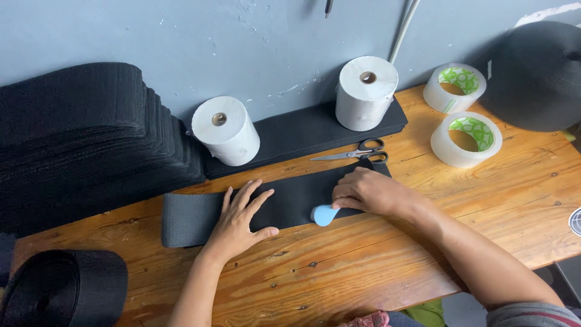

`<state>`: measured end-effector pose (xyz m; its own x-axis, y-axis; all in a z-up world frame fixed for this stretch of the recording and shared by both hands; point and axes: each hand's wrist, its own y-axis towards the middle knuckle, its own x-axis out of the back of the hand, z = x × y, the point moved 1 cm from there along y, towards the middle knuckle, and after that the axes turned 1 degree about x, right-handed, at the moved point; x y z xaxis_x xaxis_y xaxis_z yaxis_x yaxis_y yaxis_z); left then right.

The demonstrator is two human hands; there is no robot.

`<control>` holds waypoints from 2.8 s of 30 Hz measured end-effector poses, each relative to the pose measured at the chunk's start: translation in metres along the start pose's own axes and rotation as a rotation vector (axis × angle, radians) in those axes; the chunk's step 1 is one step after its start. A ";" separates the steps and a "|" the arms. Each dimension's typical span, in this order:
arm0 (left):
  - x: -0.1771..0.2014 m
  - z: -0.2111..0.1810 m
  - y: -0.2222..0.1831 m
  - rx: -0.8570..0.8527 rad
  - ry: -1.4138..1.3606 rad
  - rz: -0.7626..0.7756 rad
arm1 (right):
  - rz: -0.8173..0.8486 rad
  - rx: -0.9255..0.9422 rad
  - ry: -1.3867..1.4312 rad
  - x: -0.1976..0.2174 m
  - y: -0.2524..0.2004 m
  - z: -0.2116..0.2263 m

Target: Cutting a black foam strip with scissors and rubbing its surface with a small blue tool

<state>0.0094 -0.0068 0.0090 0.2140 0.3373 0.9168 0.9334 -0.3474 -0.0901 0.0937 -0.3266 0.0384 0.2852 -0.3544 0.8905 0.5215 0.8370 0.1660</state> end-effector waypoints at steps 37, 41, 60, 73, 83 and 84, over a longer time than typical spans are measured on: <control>-0.007 0.007 0.001 -0.040 0.015 -0.068 | -0.172 -0.026 -0.196 -0.033 0.004 -0.043; -0.007 0.008 0.003 -0.033 0.027 -0.057 | -0.152 -0.035 -0.171 -0.033 0.008 -0.042; 0.032 0.002 -0.015 0.124 0.067 0.104 | -0.172 0.082 -0.223 -0.031 0.009 -0.039; 0.020 -0.007 -0.016 0.061 0.086 0.059 | -0.185 0.065 -0.248 -0.026 0.002 -0.030; 0.003 -0.007 -0.009 -0.034 -0.006 -0.004 | -0.119 0.021 -0.197 -0.027 0.006 -0.031; 0.004 -0.007 -0.008 -0.035 -0.008 -0.001 | -0.119 0.025 -0.197 -0.028 0.007 -0.033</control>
<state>0.0009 -0.0093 0.0158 0.2152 0.3446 0.9137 0.9229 -0.3776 -0.0750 0.1162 -0.3248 0.0009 0.0593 -0.3652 0.9290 0.5216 0.8048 0.2831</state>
